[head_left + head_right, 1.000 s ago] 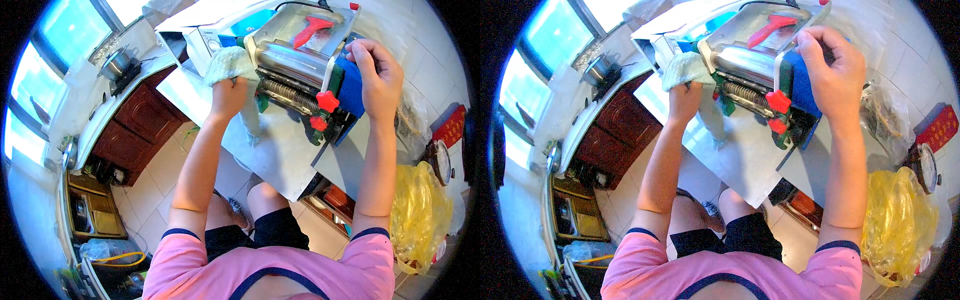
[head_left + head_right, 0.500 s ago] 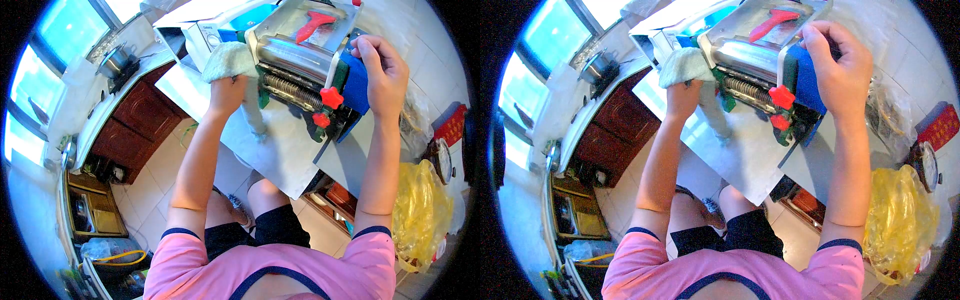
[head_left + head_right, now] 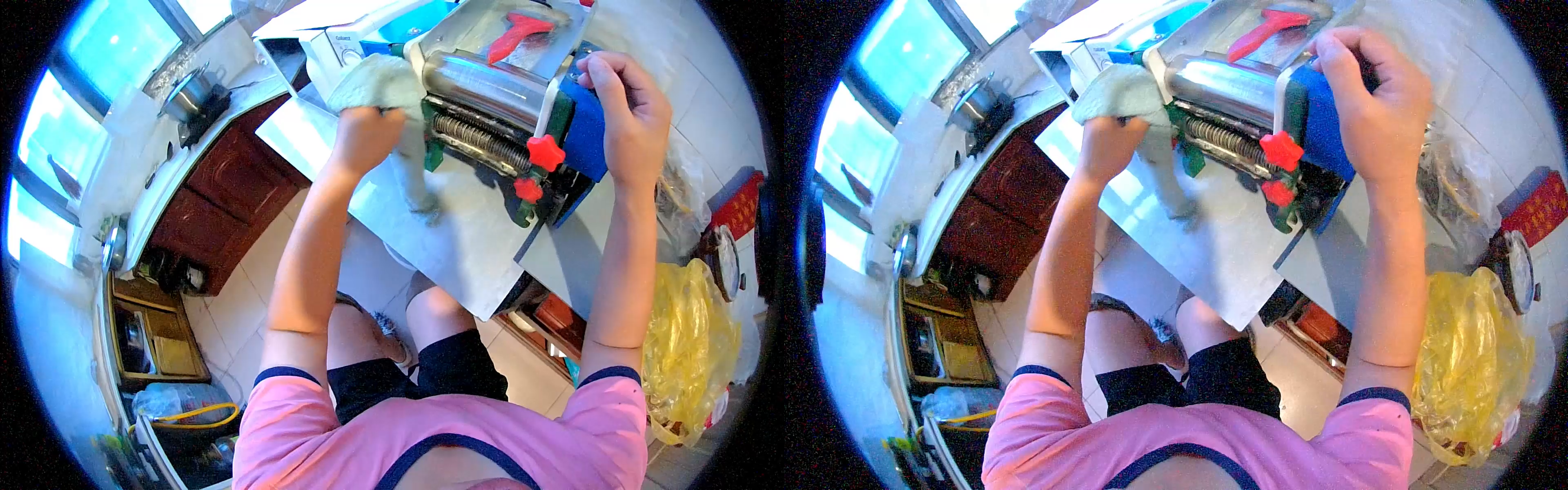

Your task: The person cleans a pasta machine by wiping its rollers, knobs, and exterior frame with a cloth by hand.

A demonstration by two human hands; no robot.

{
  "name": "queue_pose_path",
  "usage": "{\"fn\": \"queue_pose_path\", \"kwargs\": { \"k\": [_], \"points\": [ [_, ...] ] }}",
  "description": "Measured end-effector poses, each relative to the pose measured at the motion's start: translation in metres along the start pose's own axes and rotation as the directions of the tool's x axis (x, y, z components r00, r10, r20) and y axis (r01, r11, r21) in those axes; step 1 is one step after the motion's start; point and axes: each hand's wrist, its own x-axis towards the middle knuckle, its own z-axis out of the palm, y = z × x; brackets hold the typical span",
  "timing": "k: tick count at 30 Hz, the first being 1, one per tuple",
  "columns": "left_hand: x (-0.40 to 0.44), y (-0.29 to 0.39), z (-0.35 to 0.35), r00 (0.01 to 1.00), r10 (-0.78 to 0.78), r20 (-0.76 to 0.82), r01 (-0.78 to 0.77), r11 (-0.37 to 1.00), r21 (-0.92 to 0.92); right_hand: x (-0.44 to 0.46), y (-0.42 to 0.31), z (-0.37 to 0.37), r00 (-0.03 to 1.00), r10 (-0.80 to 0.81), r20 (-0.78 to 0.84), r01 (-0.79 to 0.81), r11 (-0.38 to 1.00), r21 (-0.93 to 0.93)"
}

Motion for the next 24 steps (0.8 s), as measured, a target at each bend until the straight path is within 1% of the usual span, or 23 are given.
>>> {"fn": "queue_pose_path", "kwargs": {
  "k": [1,5,7,8,10,11,12,14,15,16,17,18,20,22,24],
  "points": [
    [0.000,0.000,-0.001,0.995,-0.098,0.018,0.099,0.991,-0.086,0.000,0.000,-0.001,1.000,0.001,-0.007,-0.001,1.000,-0.002],
    [-0.002,0.000,0.004,0.994,-0.104,0.032,0.106,0.992,-0.068,-0.001,-0.004,0.000,1.000,0.022,0.003,-0.022,1.000,-0.014],
    [0.002,-0.004,0.014,0.996,-0.052,-0.073,0.045,0.994,-0.102,0.000,-0.003,0.000,1.000,0.026,0.007,-0.025,1.000,-0.018],
    [0.003,-0.006,0.018,0.996,-0.053,-0.071,0.046,0.994,-0.100,0.000,-0.002,0.001,1.000,0.029,0.001,-0.029,1.000,0.012],
    [0.005,-0.003,0.023,0.991,-0.081,-0.102,0.064,0.985,-0.159,-0.001,-0.003,0.001,0.999,0.032,0.008,-0.032,0.998,0.046],
    [0.003,-0.003,0.027,0.988,-0.109,-0.107,0.097,0.989,-0.110,-0.001,-0.003,0.001,0.999,0.039,0.006,-0.039,0.999,0.017],
    [0.003,-0.003,0.024,0.987,-0.112,-0.113,0.099,0.989,-0.109,0.000,-0.004,0.001,0.999,0.045,0.001,-0.045,0.999,-0.015],
    [0.000,0.001,0.019,0.995,0.087,-0.039,-0.081,0.987,0.135,-0.001,-0.004,0.001,0.999,0.048,0.002,-0.048,0.999,0.004],
    [-0.004,0.002,0.017,0.995,0.088,-0.044,-0.081,0.988,0.132,-0.001,-0.004,0.001,0.998,0.056,-0.002,-0.056,0.998,0.025],
    [-0.010,0.002,0.016,0.993,-0.111,-0.042,0.111,0.994,-0.014,0.000,-0.004,0.001,0.999,0.053,-0.005,-0.053,0.998,0.021],
    [-0.013,0.000,0.015,0.953,-0.301,-0.006,0.297,0.942,-0.158,0.000,-0.004,0.002,0.999,0.050,-0.009,-0.050,0.998,0.031],
    [-0.010,-0.001,0.012,0.955,-0.296,0.002,0.293,0.942,-0.162,-0.001,-0.005,0.002,0.999,0.051,-0.015,-0.050,0.998,0.041],
    [-0.005,-0.003,0.008,0.994,-0.105,0.027,0.106,0.993,-0.045,-0.001,-0.006,0.003,0.999,0.048,-0.017,-0.048,0.999,0.017],
    [-0.003,0.000,0.011,0.995,-0.099,0.030,0.100,0.993,-0.062,-0.002,-0.005,0.000,0.999,0.050,-0.013,-0.050,0.999,-0.007],
    [0.000,0.003,0.018,0.996,-0.093,-0.013,0.092,0.995,-0.047,0.000,-0.002,0.000,0.999,0.032,0.007,-0.032,0.998,0.049]
  ]
}}
